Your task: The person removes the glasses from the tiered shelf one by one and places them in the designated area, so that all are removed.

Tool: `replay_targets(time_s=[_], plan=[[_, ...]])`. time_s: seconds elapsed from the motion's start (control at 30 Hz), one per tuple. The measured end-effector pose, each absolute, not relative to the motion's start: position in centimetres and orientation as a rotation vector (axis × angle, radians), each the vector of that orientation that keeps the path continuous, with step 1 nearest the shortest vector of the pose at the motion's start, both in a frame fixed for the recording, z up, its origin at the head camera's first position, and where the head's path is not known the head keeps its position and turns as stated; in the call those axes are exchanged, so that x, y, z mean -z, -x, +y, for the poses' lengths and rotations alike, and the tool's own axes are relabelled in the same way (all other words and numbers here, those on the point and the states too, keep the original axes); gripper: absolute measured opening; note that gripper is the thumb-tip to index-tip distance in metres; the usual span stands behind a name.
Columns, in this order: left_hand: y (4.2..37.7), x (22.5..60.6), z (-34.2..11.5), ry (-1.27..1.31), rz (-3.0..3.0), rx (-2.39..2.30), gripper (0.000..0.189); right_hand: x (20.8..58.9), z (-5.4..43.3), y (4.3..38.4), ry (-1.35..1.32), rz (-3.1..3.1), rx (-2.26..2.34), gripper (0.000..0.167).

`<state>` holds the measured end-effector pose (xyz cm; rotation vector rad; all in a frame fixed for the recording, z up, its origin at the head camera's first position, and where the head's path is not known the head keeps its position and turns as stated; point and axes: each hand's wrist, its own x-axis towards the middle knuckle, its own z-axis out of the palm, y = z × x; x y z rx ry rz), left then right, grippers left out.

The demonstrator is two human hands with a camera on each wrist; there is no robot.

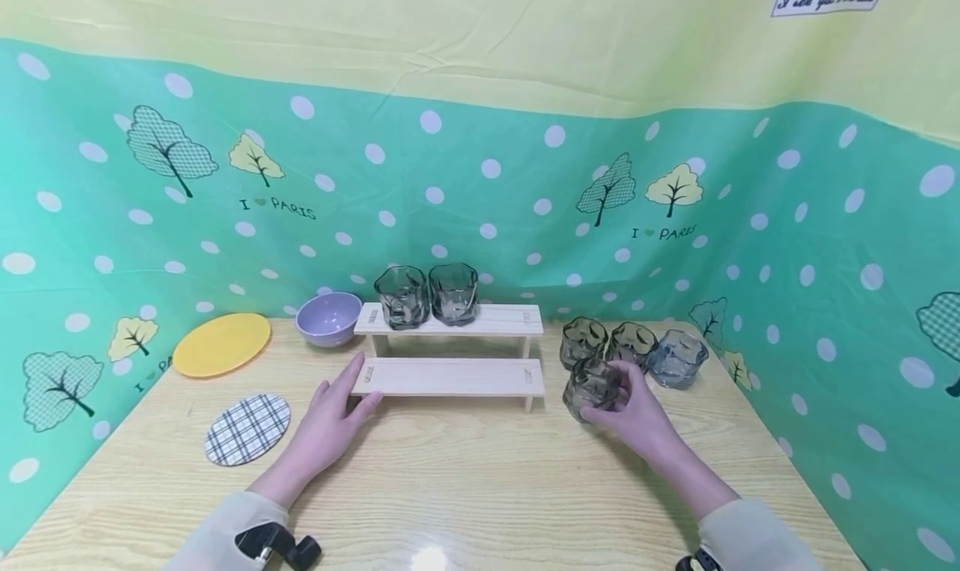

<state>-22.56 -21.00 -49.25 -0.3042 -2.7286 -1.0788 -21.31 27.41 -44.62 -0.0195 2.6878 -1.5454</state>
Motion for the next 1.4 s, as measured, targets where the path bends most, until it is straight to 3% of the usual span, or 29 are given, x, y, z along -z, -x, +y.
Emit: replay_targets(time_s=[0.2, 0.63, 1.4], plan=[[22.6, 49.1, -21.0, 0.313, -2.713, 1.076, 0.082, 43.1, 27.5, 21.3, 0.101, 2.763, 1.523, 0.122], [22.4, 48.8, -21.0, 0.311, -2.701, 1.078, 0.081, 37.1, 24.7, 22.0, 0.278, 2.845, 1.637, 0.114], [22.2, 49.1, -20.8, 0.323, -2.694, 1.069, 0.081, 36.0, 14.6, 26.3, 0.407, 2.559, 1.88, 0.109]])
